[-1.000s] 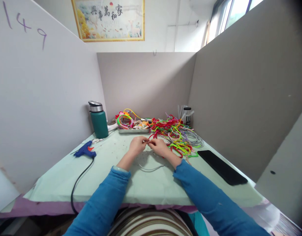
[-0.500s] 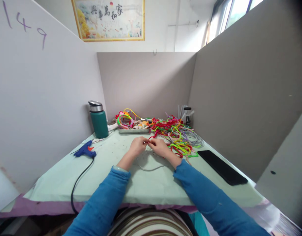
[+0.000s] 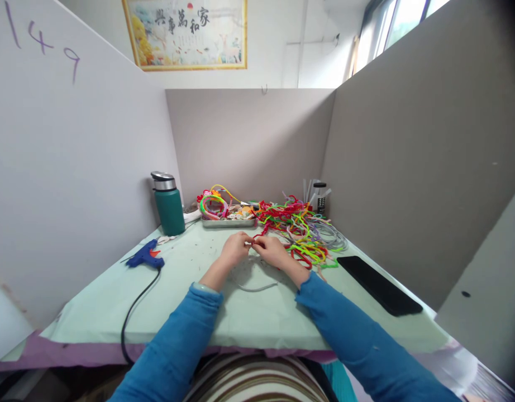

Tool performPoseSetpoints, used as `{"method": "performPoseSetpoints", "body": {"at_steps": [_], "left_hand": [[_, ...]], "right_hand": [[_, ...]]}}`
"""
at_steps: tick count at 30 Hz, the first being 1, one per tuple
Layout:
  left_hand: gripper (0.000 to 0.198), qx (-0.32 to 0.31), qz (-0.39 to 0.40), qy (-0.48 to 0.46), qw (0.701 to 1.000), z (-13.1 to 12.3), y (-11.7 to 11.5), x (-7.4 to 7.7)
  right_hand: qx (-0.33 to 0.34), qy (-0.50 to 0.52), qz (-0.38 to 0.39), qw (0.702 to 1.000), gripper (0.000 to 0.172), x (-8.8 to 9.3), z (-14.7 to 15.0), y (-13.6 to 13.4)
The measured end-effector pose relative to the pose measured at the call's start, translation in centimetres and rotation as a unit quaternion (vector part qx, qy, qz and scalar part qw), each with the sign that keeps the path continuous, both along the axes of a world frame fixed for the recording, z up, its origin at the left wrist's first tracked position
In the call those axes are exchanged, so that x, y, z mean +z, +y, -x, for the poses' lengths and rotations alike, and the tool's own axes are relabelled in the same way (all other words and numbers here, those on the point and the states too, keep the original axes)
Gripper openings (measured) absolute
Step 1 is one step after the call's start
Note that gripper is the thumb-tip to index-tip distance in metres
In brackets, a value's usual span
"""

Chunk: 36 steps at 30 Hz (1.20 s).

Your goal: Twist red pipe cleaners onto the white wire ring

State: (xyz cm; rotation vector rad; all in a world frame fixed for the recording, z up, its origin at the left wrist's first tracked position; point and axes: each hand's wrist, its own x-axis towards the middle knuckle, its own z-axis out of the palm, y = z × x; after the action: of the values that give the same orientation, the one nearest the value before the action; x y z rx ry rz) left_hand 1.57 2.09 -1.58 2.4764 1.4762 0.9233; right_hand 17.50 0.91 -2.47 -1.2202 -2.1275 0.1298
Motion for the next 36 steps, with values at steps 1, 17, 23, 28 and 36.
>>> {"method": "performPoseSetpoints", "body": {"at_steps": [1, 17, 23, 28, 36], "left_hand": [[0.028, 0.000, -0.002, 0.001, 1.000, 0.0, 0.0, 0.0], [0.029, -0.005, -0.001, -0.014, 1.000, -0.1, -0.4, 0.2], [0.020, 0.006, -0.017, -0.033, 0.999, -0.1, -1.0, 0.5], [0.021, 0.006, -0.037, -0.025, 0.999, -0.1, -0.7, 0.3], [0.022, 0.012, -0.049, -0.011, 0.999, -0.1, -0.5, 0.2]], "right_hand": [[0.000, 0.000, 0.001, 1.000, 0.022, 0.0, 0.0, 0.0], [0.006, 0.020, -0.002, 1.000, 0.020, -0.1, 0.0, 0.3], [0.009, 0.036, -0.005, 0.999, 0.019, 0.0, -0.1, 0.3], [0.009, 0.049, 0.001, 0.999, 0.020, -0.1, -0.1, 0.4], [0.005, 0.054, -0.002, 0.999, 0.021, 0.0, 0.0, 0.3]]}}
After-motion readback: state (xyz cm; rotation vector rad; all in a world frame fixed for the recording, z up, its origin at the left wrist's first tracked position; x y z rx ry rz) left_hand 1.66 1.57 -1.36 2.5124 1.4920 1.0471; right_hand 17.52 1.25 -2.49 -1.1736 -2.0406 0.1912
